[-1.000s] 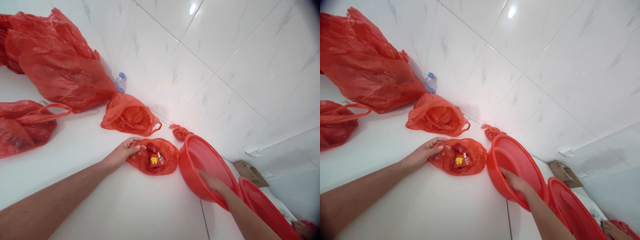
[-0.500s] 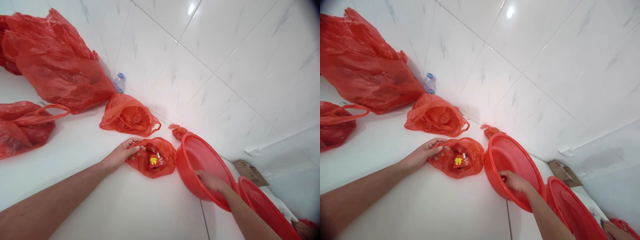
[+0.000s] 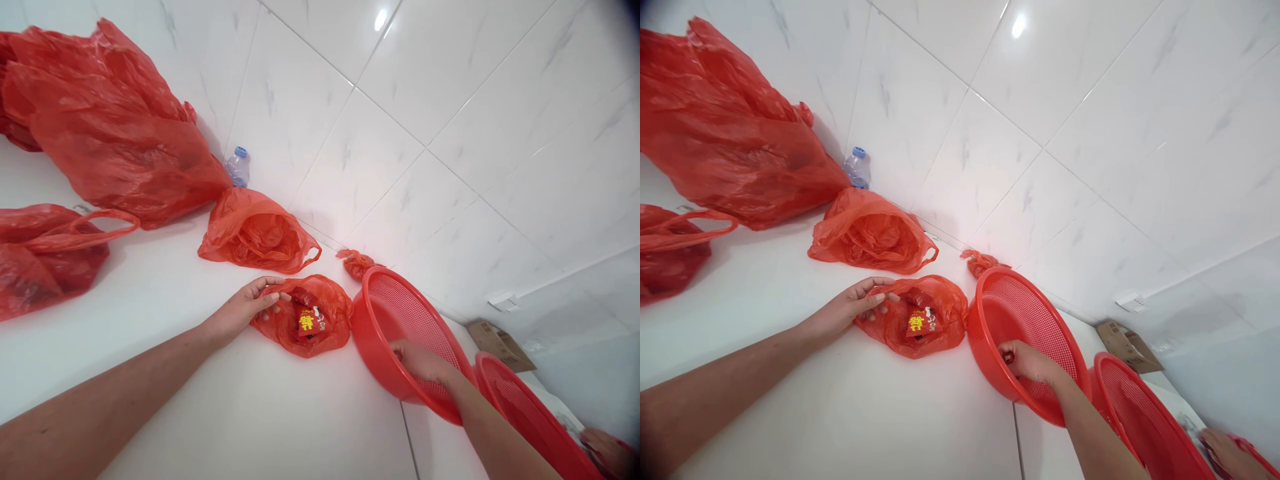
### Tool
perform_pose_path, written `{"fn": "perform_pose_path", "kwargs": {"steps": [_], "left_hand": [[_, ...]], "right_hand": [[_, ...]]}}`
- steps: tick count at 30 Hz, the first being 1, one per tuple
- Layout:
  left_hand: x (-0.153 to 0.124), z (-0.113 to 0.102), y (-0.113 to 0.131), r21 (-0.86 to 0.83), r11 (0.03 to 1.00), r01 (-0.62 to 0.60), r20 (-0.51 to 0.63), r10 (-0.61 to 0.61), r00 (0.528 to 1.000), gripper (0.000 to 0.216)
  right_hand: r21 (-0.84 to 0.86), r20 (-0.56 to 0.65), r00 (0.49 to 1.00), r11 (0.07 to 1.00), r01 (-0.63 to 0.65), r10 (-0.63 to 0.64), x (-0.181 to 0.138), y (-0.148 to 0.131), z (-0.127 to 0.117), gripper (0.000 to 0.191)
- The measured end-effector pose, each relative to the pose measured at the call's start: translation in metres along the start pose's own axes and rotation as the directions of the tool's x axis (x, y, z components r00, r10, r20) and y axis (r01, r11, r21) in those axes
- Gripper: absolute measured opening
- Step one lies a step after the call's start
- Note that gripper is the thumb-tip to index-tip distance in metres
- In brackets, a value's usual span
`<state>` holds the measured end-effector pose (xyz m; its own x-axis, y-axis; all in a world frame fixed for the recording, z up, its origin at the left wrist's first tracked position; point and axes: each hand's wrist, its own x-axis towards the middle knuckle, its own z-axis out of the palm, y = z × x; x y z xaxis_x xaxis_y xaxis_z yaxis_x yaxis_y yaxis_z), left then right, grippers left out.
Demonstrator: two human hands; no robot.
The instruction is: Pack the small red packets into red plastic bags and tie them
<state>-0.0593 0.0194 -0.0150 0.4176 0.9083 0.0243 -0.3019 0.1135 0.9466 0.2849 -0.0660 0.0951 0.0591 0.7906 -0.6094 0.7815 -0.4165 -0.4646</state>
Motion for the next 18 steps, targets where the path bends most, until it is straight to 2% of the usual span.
{"fn": "perform_pose_path", "kwargs": {"steps": [2, 5, 7, 9, 11, 13, 15, 18], "left_hand": [[0.000, 0.000, 0.000, -0.003, 1.000, 0.005, -0.008, -0.005, 1.000, 0.044], [0.001, 0.000, -0.001, -0.011, 1.000, 0.003, -0.019, -0.004, 1.000, 0.043], [0.001, 0.000, -0.001, -0.021, 1.000, -0.015, -0.025, 0.014, 1.000, 0.042], [0.002, -0.001, -0.001, -0.048, 0.998, -0.034, -0.039, 0.032, 0.999, 0.042], [0.002, -0.001, -0.001, -0.086, 0.996, -0.040, -0.049, 0.036, 0.998, 0.042], [0.002, -0.001, -0.001, -0.108, 0.993, -0.043, -0.051, 0.038, 0.998, 0.042], [0.002, -0.001, -0.001, -0.102, 0.993, -0.053, -0.048, 0.048, 0.998, 0.041], [0.002, -0.001, -0.001, -0.088, 0.993, -0.072, -0.050, 0.068, 0.996, 0.041]], "right_hand": [[0.030, -0.048, 0.998, 0.998, 0.052, -0.051, 0.002, 0.004, -0.012, 0.014], [0.075, -0.220, 0.970, 0.989, 0.125, -0.106, 0.001, -0.001, -0.033, 0.023], [0.103, -0.301, 0.934, 0.967, 0.231, -0.191, -0.004, -0.016, -0.042, 0.028], [0.119, -0.324, 0.901, 0.932, 0.341, -0.288, -0.009, -0.039, -0.042, 0.029], [0.086, -0.304, 0.875, 0.904, 0.418, -0.376, -0.012, -0.067, -0.033, 0.024], [0.034, -0.220, 0.865, 0.882, 0.469, -0.451, -0.009, -0.093, -0.014, 0.019], [-0.028, -0.179, 0.840, 0.856, 0.516, -0.512, 0.000, -0.115, 0.009, 0.015], [-0.213, -0.156, 0.808, 0.818, 0.535, -0.569, 0.024, -0.136, 0.041, 0.015]]}}
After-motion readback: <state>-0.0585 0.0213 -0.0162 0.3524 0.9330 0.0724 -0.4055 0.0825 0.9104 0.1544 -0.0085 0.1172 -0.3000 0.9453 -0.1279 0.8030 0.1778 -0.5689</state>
